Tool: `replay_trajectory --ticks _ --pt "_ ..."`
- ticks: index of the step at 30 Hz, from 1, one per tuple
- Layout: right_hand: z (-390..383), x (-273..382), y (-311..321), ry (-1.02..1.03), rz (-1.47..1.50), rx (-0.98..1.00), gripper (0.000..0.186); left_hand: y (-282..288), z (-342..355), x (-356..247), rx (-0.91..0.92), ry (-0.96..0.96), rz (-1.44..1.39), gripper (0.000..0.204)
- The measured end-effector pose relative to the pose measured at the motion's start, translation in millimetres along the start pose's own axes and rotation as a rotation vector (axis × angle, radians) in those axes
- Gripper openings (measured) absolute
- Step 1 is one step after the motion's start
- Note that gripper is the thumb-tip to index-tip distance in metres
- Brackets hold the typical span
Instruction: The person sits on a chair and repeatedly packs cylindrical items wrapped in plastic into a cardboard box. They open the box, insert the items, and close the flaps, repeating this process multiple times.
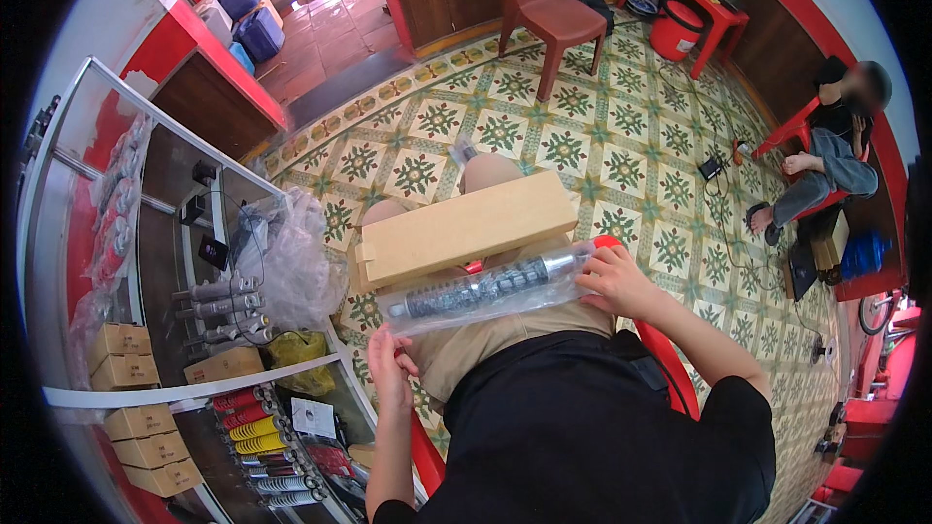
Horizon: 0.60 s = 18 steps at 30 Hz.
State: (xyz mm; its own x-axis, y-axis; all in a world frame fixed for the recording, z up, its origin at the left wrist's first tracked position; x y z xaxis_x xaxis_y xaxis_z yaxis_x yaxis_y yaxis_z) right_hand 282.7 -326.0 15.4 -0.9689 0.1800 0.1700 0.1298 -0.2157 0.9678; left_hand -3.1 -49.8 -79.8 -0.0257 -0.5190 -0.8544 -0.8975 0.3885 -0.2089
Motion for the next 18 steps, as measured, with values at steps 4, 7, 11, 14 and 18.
replay_trajectory --ticks 4,7,11,14,18 --pt "0 -2 -7 0.045 -0.048 -0.036 0.021 7 7 5 0.001 0.061 -0.061 0.026" --pt "-1 -2 6 0.043 -0.032 -0.136 0.017 15 12 -6 -0.032 -0.102 0.118 0.024" --pt "-3 -12 24 -0.041 0.137 -0.222 0.015 34 24 -23 -0.158 -0.357 0.254 0.034" --pt "-5 -20 27 -0.060 0.268 -0.225 0.018 17 25 -30 -0.054 -0.230 0.304 0.044" --pt "2 -25 42 -0.166 0.361 -0.265 0.024 8 34 -23 0.052 -0.165 0.318 0.053"
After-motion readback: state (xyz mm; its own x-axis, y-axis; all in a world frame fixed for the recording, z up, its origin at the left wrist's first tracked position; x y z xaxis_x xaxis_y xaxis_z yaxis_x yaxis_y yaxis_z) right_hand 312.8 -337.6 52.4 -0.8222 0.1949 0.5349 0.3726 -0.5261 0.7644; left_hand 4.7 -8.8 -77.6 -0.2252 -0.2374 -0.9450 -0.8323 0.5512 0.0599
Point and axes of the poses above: each hand's wrist, its own z-axis towards the middle knuckle, its own y-axis out of the back of the hand, x = y × z, the point moved 9 cm from there along z, towards the middle knuckle, and after that the axes turned 3 degrees about -x, right-handed, at the moved point
